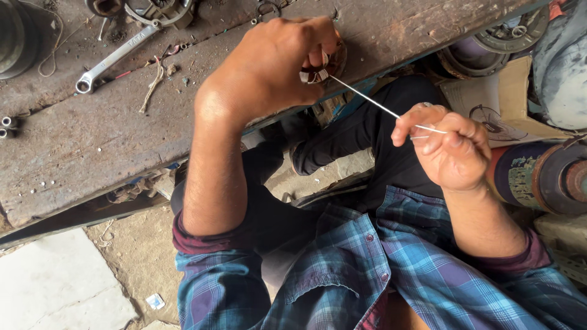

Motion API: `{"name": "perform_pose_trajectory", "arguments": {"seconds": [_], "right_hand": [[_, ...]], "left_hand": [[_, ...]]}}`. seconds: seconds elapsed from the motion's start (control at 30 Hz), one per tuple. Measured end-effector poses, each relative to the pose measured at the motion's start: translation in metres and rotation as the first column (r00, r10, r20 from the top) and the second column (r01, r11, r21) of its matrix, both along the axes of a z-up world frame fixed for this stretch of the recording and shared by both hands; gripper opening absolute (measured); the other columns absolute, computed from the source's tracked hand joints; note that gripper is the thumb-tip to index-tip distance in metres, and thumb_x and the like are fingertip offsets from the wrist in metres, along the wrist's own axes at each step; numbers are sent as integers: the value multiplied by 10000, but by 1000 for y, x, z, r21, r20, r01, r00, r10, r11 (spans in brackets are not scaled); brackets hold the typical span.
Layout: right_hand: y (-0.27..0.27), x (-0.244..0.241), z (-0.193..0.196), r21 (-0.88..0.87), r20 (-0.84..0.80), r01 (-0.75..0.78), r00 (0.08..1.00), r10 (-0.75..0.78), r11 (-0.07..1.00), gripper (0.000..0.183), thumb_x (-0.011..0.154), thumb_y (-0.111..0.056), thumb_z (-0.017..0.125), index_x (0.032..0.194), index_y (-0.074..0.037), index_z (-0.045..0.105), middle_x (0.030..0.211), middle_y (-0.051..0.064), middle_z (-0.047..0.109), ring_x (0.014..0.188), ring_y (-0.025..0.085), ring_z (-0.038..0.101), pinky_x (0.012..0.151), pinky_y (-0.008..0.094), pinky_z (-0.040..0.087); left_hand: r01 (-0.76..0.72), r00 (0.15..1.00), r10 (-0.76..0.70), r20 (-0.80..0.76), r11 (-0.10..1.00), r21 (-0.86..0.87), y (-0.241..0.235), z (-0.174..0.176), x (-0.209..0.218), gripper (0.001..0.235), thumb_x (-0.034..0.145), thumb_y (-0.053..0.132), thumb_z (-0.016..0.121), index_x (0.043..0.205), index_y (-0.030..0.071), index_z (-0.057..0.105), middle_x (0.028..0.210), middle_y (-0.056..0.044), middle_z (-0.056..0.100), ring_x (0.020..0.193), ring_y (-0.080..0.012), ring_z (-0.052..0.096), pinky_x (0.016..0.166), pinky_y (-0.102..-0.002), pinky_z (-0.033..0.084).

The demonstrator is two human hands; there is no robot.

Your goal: The person winds a white insulated wire around a cylindrical copper motor stator core, threading the wire through slots and rotating the core to continue winding. The person uses both hands to guide the wire and occasionally adjusts the core's position on the workbench.

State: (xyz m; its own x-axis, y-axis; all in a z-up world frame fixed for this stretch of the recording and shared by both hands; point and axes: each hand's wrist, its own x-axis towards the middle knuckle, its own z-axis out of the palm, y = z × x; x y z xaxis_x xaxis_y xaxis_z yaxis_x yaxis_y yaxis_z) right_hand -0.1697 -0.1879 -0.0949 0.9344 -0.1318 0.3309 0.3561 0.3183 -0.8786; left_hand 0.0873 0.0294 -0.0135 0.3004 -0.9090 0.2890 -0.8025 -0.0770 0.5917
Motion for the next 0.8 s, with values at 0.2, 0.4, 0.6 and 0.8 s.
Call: {"name": "perform_pose_trajectory", "arguments": {"seconds": [0.2, 0.4, 0.6, 0.8], "right_hand": [[10, -3, -11, 123, -242, -40, 968, 69, 992, 331, 1103, -245, 531, 845, -37, 518, 897, 126, 565, 739, 187, 492, 737, 364, 435], [25, -7, -38, 433, -318, -49, 926, 203, 900, 337, 1104, -215, 518, 810, -58, 466, 849, 68, 513, 630, 118, 366, 597, 289, 350], [21, -7, -34, 346, -381, 85, 923, 57, 934, 393, 1148, -160, 525, 775, -62, 456, 781, 74, 511, 571, 80, 359, 593, 269, 324], [25, -3, -12, -63, -152, 238, 958, -245, 969, 236, 1121, -193, 506, 1029, 15, 569, 1306, 187, 581, 898, 252, 607, 777, 361, 510]], "left_hand": [[-89, 993, 81, 84, 992, 90, -7, -10, -3, 221, 726, 64, 787, 907, 117, 673, 804, -16, 742, 790, -267, 735, 629, -414, 534], [-104, 989, 98, 110, 993, 48, -5, -12, -4, 196, 729, 78, 798, 868, 127, 669, 763, 0, 729, 733, -236, 738, 586, -387, 533], [-121, 983, 122, 136, 993, -12, -9, -15, -8, 179, 764, 71, 800, 870, 127, 668, 773, 7, 728, 735, -235, 734, 579, -388, 528], [-86, 988, 105, 110, 982, -167, 2, 1, -14, 294, 817, 167, 847, 1041, 115, 663, 953, -55, 695, 873, -293, 714, 714, -415, 558]]}}
